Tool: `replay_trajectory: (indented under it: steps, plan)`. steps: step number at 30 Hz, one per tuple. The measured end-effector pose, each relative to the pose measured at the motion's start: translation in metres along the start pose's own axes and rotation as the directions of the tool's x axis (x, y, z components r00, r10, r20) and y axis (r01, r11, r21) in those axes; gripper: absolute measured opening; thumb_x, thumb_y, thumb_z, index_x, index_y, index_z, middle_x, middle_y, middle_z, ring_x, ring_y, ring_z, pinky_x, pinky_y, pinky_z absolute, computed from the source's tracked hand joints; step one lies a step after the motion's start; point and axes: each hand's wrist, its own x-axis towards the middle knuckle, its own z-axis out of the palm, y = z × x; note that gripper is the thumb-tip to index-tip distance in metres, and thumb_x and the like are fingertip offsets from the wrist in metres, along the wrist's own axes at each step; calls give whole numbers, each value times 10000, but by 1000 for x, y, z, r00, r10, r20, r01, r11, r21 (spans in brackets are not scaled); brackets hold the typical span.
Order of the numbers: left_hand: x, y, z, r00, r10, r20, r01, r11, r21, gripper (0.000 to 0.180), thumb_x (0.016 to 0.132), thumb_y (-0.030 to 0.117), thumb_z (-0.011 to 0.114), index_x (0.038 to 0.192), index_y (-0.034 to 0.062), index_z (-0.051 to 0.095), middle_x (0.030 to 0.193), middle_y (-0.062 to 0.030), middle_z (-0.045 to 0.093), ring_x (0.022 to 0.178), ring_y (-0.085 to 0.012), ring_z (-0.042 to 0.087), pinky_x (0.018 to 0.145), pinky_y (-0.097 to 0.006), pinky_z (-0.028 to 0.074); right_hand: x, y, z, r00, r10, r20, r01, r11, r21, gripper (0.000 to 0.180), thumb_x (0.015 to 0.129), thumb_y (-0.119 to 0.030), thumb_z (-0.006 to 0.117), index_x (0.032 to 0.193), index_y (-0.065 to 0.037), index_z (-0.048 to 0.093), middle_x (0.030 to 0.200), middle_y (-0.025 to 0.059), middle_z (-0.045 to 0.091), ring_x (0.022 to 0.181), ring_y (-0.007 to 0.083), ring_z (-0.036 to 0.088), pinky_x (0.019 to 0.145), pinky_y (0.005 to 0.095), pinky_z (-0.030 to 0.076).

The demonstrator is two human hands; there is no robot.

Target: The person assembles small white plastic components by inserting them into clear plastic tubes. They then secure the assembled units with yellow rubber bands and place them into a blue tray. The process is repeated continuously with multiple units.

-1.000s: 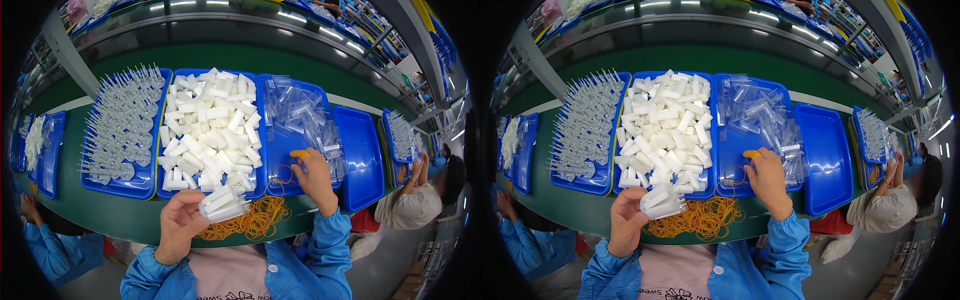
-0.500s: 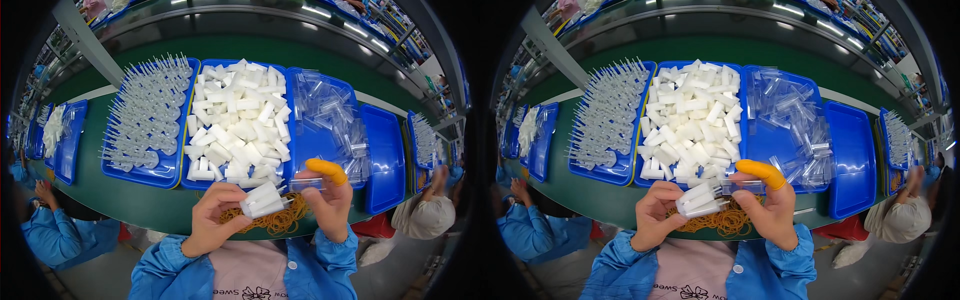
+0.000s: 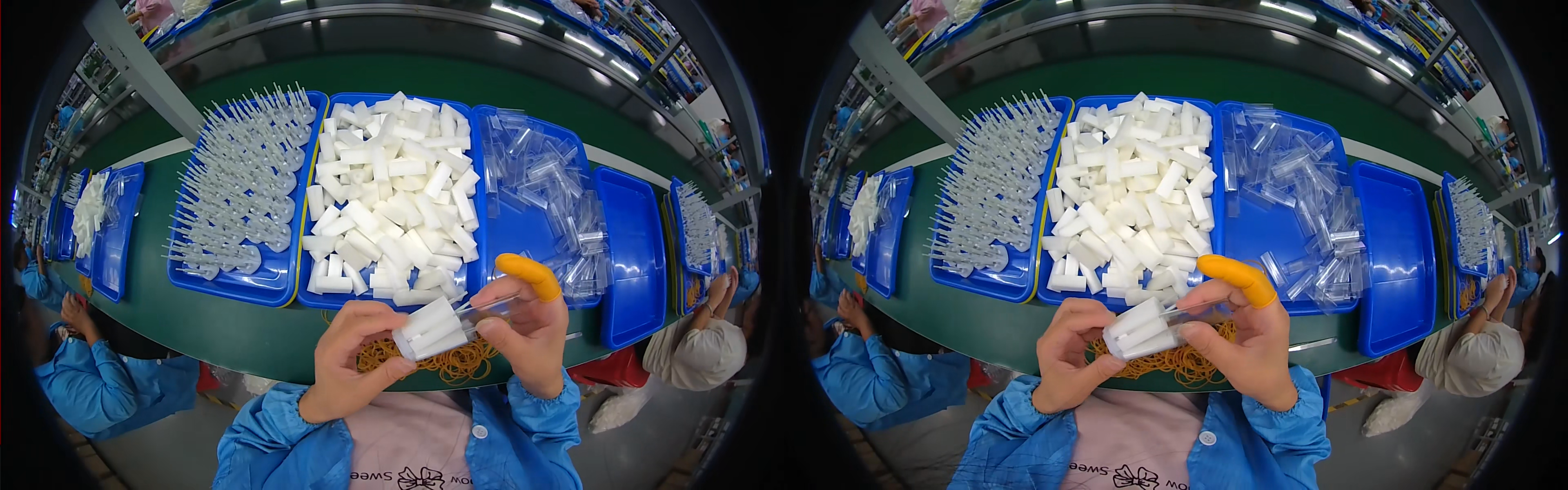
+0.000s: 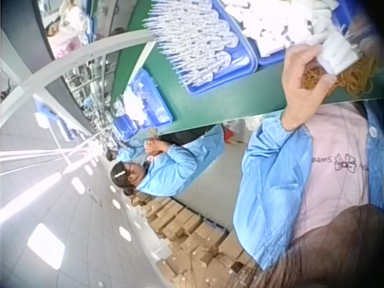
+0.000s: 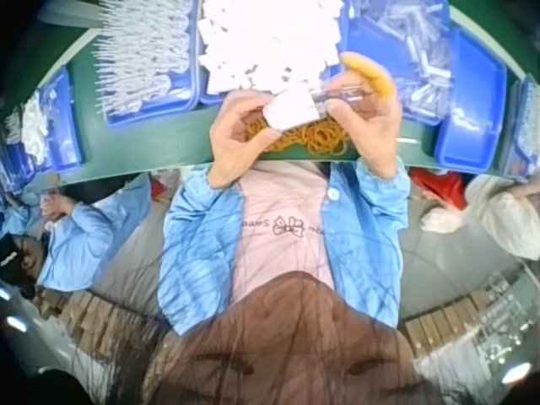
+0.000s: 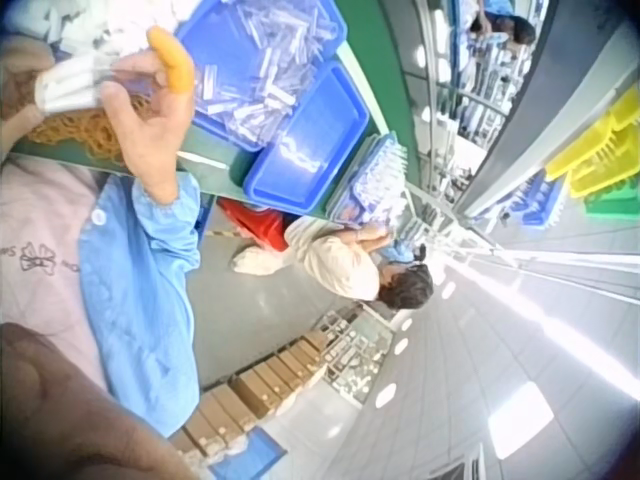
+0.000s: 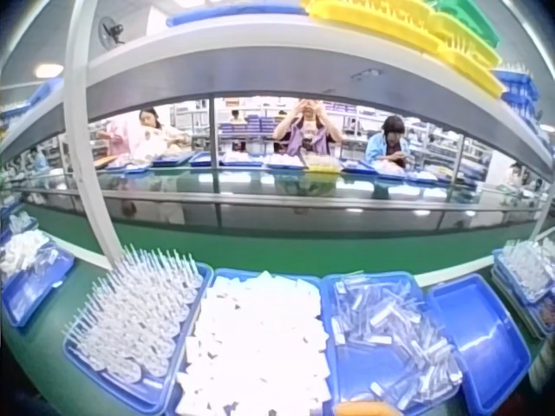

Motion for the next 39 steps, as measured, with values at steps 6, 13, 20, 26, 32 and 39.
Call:
replay_trajectory:
  steps: [6,13,20,26,32,39]
  plan:
    - [-1,3,-8,994,2,111,-24,980,200,550,774,130,734,1238,-39,494,1117,-134,457,1014,-207,533,889,-324,468,1,0,-11,990,-74,-119,75,997,9,613,711,69,668,1268,10,419,910,77,579,872,141,550,844,280,423]
    - [2,4,-4,991,3,133,-25,986,166,513,754,77,720,1210,-45,519,1116,-141,466,1022,-213,525,885,-319,464,6,2,-10,1000,24,21,-25,996,84,638,706,67,667,1285,12,404,908,64,573,857,133,551,835,275,425]
    - [6,24,-3,986,33,165,-91,931,354,518,702,76,710,1185,-31,554,1052,-151,510,936,-217,517,796,-293,445,4,-1,-9,994,76,78,-86,987,136,666,709,43,695,1298,20,385,887,58,568,858,128,556,795,254,446]
    - [8,28,2,978,28,205,-108,915,388,490,688,35,695,1170,66,618,969,-87,488,822,-168,533,675,-264,469,-3,-2,-5,998,30,53,-33,998,53,660,725,31,698,1302,24,379,901,67,578,859,128,565,789,255,454]
    - [9,24,3,958,97,270,-206,888,411,450,662,24,680,1104,109,669,950,-72,479,786,-156,521,651,-263,468,-8,1,-3,998,23,52,-28,996,86,662,732,37,689,1311,29,369,933,86,591,877,140,581,815,267,462]
    - [6,15,8,999,40,-12,-36,967,252,434,665,-6,679,1095,-3,617,1078,-120,478,945,-193,537,817,-292,472,-11,4,6,996,-50,-67,57,992,111,410,822,-21,611,1208,52,495,962,107,594,925,160,563,852,295,447]
